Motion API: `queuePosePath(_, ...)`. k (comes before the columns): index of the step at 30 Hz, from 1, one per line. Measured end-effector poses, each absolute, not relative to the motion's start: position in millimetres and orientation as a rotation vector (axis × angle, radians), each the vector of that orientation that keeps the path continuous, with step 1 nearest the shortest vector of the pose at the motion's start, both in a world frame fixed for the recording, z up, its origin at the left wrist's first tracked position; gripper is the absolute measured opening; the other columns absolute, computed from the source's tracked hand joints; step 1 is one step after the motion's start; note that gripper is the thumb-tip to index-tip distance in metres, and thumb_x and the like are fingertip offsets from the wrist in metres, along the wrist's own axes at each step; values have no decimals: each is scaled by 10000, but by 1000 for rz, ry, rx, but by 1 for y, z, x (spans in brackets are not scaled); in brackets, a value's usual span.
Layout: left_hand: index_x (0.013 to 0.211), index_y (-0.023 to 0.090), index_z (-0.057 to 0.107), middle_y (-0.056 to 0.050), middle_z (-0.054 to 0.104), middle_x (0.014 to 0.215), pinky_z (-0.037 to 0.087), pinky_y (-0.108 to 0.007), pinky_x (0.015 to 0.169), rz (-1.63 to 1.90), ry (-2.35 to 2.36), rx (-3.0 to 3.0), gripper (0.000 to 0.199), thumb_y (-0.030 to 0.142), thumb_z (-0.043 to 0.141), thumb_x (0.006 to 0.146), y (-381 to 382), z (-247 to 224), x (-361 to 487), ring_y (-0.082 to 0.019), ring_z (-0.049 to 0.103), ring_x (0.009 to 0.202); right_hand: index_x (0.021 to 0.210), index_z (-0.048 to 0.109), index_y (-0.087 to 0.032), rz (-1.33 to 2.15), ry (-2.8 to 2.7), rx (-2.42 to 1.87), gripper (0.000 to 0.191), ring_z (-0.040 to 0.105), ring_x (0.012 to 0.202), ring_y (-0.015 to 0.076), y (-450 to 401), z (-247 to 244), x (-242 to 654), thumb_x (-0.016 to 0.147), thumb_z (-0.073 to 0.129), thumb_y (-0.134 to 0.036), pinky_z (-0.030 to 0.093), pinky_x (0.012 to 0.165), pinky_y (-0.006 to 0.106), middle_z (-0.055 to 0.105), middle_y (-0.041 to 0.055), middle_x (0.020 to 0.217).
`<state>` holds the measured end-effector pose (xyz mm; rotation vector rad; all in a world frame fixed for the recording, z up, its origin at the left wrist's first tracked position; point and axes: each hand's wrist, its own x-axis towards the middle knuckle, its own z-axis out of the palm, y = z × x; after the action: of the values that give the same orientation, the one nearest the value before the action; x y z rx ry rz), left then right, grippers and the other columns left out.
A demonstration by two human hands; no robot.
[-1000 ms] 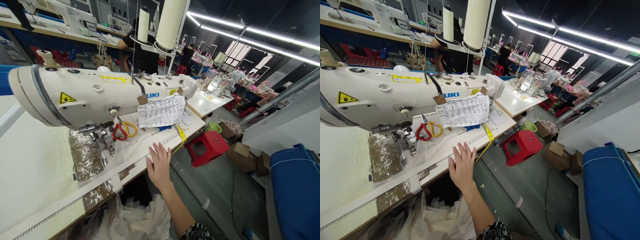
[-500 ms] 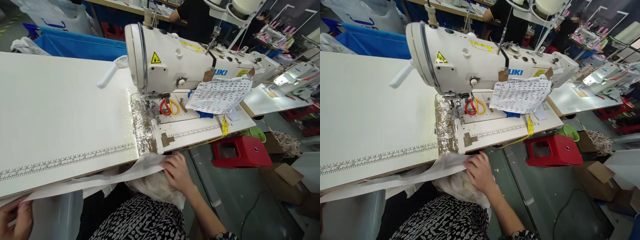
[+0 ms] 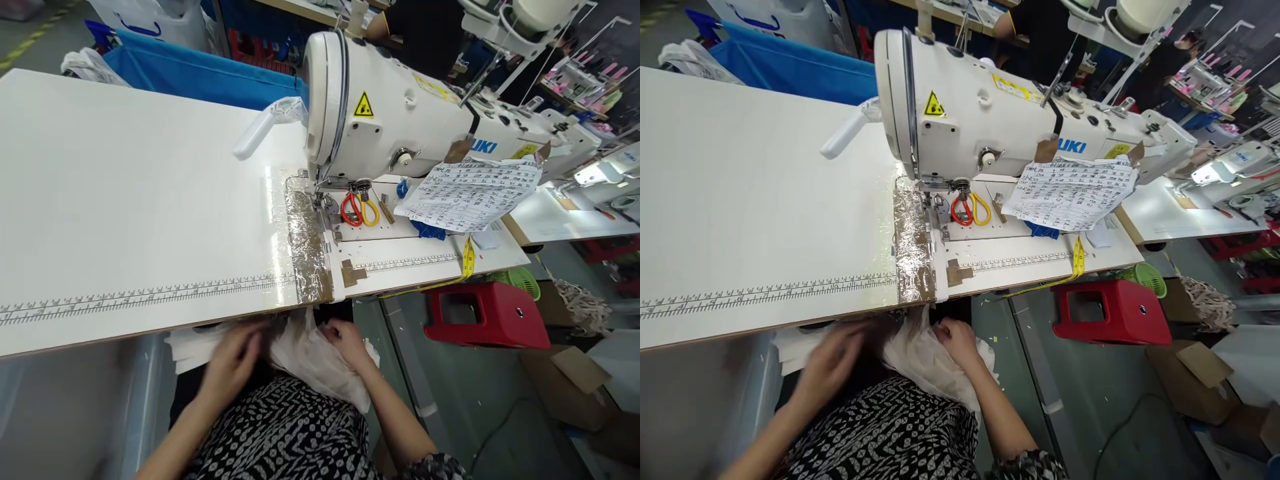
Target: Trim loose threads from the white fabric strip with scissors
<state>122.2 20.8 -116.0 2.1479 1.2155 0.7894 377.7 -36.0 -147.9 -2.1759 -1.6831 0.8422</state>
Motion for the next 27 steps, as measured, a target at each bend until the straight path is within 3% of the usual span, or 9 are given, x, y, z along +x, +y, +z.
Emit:
queuePosePath(3, 1183, 192, 604, -75, 641, 1188, 503, -238, 973, 425, 752, 2357, 381, 257, 292, 975, 29, -121, 196, -128, 600, 1120, 713, 603, -147, 810, -1542, -2065, 260, 526, 701, 93, -45, -141, 382, 865, 472, -312, 376, 623, 177, 594, 29, 749)
queuePosePath(9, 928, 160, 654, -66, 669, 882, 529, -302, 720, 151, 671, 2472, 365, 304, 321, 968, 26, -138, 211, -200, 648, 800, 703, 464, -154, 701, -1203, -1971, 388, 379, 540, 70, -50, -140, 399, 920, 356, -457, 328, 505, 169, 407, -20, 589)
queuePosePath(13, 969, 179, 676, -69, 667, 920, 536, -302, 687, 70, 669, 2476, 372, 243, 309, 959, 5, -139, 176, -189, 643, 771, 703, 431, -158, 638, -1105, -1912, 402, 352, 530, 58, -54, -128, 405, 927, 385, -487, 306, 490, 162, 372, -33, 585)
queuePosePath(17, 1107, 175, 663, -113, 620, 1177, 493, -373, 961, 243, 797, 2155, 387, 312, 328, 969, -7, -118, 184, -224, 563, 1121, 713, 491, -146, 575, -1161, -1830, 345, 392, 547, 59, -61, -98, 394, 926, 455, -416, 330, 518, 167, 427, -26, 589)
queuePosePath(19, 1092, 176, 661, -105, 619, 1174, 446, -381, 1024, 326, 790, 1740, 379, 386, 375, 958, -6, -100, 200, -222, 534, 1154, 724, 520, -143, 545, -1218, -1777, 285, 469, 616, 68, -65, -79, 383, 924, 477, -340, 388, 588, 176, 515, -2, 656)
queuePosePath(21, 1031, 158, 639, -88, 643, 1054, 474, -327, 955, 359, 763, 1269, 374, 448, 423, 934, -3, -81, 215, -181, 582, 1011, 736, 547, -142, 483, -1364, -1701, 198, 529, 728, 88, -69, -58, 373, 903, 509, -242, 426, 682, 202, 591, 26, 761)
queuePosePath(23, 929, 138, 578, -41, 617, 840, 494, -234, 763, 392, 783, 932, 386, 506, 466, 902, 1, -61, 223, -113, 569, 764, 757, 571, -146, 338, -1527, -1625, 117, 537, 796, 106, -71, -36, 368, 868, 534, -149, 424, 743, 237, 619, 33, 820)
queuePosePath(25, 855, 145, 499, 20, 505, 661, 394, -167, 535, 308, 769, 890, 414, 558, 483, 875, 4, -41, 221, -60, 445, 545, 864, 609, -161, 232, -1606, -1590, 109, 541, 844, 118, -71, -17, 369, 863, 516, -104, 420, 780, 265, 631, 38, 874)
queuePosePath(27, 781, 156, 445, 42, 426, 589, 273, -165, 446, 46, 618, 1104, 404, 546, 463, 886, 6, -20, 211, -48, 360, 470, 1036, 617, -189, 391, -1688, -1545, 212, 563, 962, 130, -68, -2, 373, 901, 466, -125, 434, 885, 302, 647, 44, 975)
